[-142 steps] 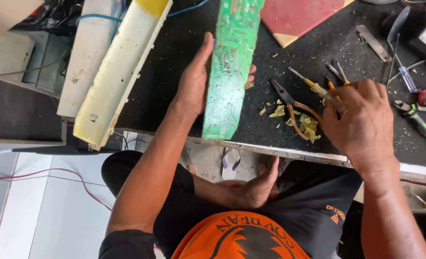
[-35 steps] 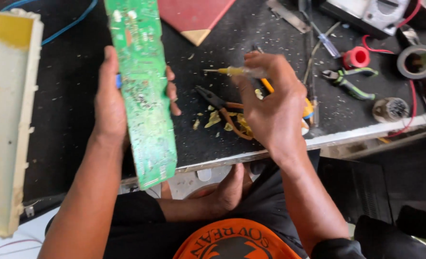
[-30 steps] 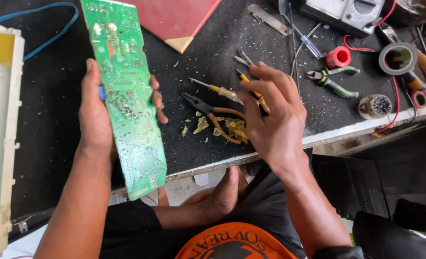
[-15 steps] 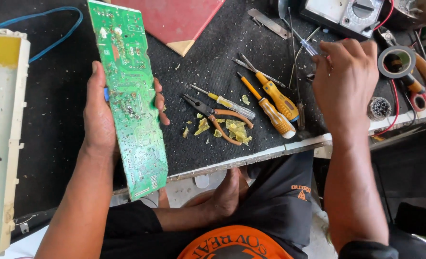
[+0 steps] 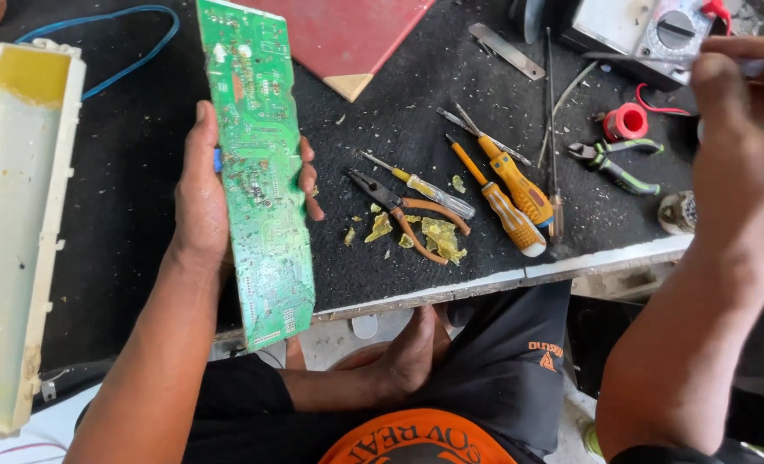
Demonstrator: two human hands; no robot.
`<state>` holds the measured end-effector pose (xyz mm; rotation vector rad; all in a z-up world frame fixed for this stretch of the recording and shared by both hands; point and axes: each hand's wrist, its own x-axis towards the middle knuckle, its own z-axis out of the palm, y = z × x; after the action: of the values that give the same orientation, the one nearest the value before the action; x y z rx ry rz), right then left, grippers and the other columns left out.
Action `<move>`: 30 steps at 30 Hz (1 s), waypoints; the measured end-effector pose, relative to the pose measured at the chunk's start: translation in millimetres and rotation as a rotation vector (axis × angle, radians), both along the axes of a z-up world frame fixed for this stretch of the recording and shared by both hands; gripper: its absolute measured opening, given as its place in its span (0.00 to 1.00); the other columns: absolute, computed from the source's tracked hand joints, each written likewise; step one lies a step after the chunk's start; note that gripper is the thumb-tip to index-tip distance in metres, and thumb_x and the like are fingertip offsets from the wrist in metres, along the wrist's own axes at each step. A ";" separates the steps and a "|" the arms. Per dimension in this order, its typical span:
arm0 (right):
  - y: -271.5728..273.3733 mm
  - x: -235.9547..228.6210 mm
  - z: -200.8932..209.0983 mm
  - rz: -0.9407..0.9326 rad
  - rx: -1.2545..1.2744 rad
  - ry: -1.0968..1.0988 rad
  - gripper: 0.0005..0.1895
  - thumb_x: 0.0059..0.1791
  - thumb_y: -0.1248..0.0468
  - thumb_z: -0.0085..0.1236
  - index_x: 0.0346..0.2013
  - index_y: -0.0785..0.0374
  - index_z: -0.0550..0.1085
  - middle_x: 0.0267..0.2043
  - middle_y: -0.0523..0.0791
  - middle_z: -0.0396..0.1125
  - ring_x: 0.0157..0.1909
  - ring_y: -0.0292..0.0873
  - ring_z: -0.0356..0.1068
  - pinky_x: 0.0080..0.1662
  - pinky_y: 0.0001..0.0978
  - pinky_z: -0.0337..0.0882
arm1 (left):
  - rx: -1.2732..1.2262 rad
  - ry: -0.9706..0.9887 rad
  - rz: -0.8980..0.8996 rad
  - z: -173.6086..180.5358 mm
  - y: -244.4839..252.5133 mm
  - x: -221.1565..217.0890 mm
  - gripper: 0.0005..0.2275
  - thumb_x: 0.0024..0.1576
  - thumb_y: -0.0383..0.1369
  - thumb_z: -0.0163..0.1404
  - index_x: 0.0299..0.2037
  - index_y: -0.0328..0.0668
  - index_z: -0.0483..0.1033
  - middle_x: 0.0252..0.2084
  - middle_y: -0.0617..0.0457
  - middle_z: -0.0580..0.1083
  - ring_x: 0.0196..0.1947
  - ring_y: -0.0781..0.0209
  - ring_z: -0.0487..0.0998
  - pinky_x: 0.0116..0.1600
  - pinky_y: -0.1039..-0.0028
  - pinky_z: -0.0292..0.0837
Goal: The person uses a screwdriver to scrape and clean the surface of a green circuit board, removing debris and residue. They flip the board over to work on both sides and inspect the components.
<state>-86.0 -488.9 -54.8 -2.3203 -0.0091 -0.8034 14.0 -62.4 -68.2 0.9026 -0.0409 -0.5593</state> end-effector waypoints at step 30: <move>240.4 50.6 -24.7 0.662 0.370 -0.349 0.11 0.64 0.75 0.44 0.61 0.69 0.59 0.46 0.64 0.65 0.45 0.64 0.79 0.47 0.44 0.79 | -0.198 -0.056 -0.159 -20.0 7.9 9.9 0.33 0.60 0.58 0.36 0.45 0.25 0.75 0.31 0.36 0.75 0.28 0.42 0.79 0.38 0.53 0.82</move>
<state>-35.3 -248.4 -79.5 -1.6450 -0.6838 -0.7644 23.9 -54.5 -88.2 0.7256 -0.2170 -0.6648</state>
